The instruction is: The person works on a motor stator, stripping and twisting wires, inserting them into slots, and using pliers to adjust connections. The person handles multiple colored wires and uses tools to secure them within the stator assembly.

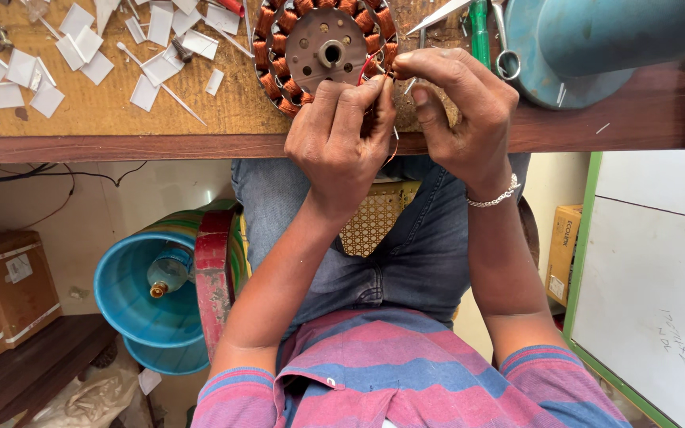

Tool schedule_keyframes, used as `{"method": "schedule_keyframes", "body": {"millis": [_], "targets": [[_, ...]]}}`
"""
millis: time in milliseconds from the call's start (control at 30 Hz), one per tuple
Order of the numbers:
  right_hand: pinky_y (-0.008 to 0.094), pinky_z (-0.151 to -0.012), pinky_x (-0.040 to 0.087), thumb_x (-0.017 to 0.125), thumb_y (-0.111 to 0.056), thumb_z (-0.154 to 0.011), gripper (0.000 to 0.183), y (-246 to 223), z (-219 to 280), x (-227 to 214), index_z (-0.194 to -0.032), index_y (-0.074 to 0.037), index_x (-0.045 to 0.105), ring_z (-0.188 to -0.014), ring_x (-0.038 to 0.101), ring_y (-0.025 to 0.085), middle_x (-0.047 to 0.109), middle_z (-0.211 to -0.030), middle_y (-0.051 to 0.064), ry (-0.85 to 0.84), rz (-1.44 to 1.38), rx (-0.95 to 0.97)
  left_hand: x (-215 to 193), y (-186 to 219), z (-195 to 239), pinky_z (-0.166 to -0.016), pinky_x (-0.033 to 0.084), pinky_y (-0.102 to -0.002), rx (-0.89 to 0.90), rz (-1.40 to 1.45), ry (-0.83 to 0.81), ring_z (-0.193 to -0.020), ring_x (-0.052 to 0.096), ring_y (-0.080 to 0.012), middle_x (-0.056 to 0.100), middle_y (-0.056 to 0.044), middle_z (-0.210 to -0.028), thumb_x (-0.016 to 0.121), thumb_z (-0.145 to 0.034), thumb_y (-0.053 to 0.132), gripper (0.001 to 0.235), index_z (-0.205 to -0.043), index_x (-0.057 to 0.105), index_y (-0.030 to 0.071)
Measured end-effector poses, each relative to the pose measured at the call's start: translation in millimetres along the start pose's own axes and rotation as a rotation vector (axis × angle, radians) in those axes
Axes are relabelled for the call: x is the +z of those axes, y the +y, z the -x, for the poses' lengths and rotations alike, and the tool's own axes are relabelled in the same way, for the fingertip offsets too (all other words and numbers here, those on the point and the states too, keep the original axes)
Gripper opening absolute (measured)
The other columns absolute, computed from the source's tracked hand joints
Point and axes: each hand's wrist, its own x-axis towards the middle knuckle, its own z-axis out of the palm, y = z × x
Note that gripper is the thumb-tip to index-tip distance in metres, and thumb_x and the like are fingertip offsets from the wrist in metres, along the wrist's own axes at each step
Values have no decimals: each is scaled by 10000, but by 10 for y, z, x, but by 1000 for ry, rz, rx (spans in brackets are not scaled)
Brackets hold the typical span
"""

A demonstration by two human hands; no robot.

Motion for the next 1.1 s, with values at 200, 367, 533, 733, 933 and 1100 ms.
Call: {"method": "schedule_keyframes", "body": {"millis": [200, 367, 533, 733, 933, 1100], "targets": [[324, -921, 621, 686, 107, -1044, 229, 7, -6, -3, -1240, -9, 712, -1067, 745, 250, 728, -1202, 143, -4, 2, -8, 11, 12, 1, -627, 463, -355, 1, -12, -3, -697, 598, -182, 617, -22, -865, 833, -952, 128, 151, -1012, 698, 100], [309, -892, 623, 664, 124, -1039, 199, 26, -10, -19, -1163, -27, 702, -1046, 755, 234, 737, -1197, 136, -24, -13, 7, 25, -1, 9, -612, 461, -354, 6, -24, 2, -684, 592, -184, 609, -28, -856, 836, -948, 135, 158, -998, 690, 100], [316, -924, 616, 631, 127, -1061, 227, 18, -3, -24, -1242, 4, 691, -1076, 748, 240, 730, -1197, 136, -16, -20, 19, 29, -2, 14, -614, 453, -361, 4, -24, 1, -684, 587, -186, 607, -30, -860, 835, -952, 144, 161, -1000, 687, 105], [309, -908, 616, 623, 155, -1007, 275, 6, 0, -38, -1211, -8, 712, -1050, 748, 238, 734, -1188, 144, -29, -15, 16, 16, 7, 7, -620, 469, -353, 4, -24, -5, -690, 594, -177, 603, -26, -852, 836, -954, 134, 160, -1004, 686, 106], [291, -882, 623, 671, -60, -1095, 144, 85, -37, -34, -1228, -25, 713, -1027, 736, 189, 735, -1166, 110, -8, -84, 3, 16, 5, 15, -604, 474, -329, -9, 6, 5, -723, 614, -176, 620, -25, -883, 825, -971, 121, 166, -1074, 696, 105], [256, -790, 578, 730, -251, -1121, 268, 121, -90, -47, -1257, -19, 725, -967, 708, 140, 699, -1130, 84, -62, -130, 96, -9, 8, 31, -606, 469, -328, -20, 26, -2, -722, 605, -171, 629, -16, -897, 818, -977, 100, 203, -1153, 719, 122]]}}
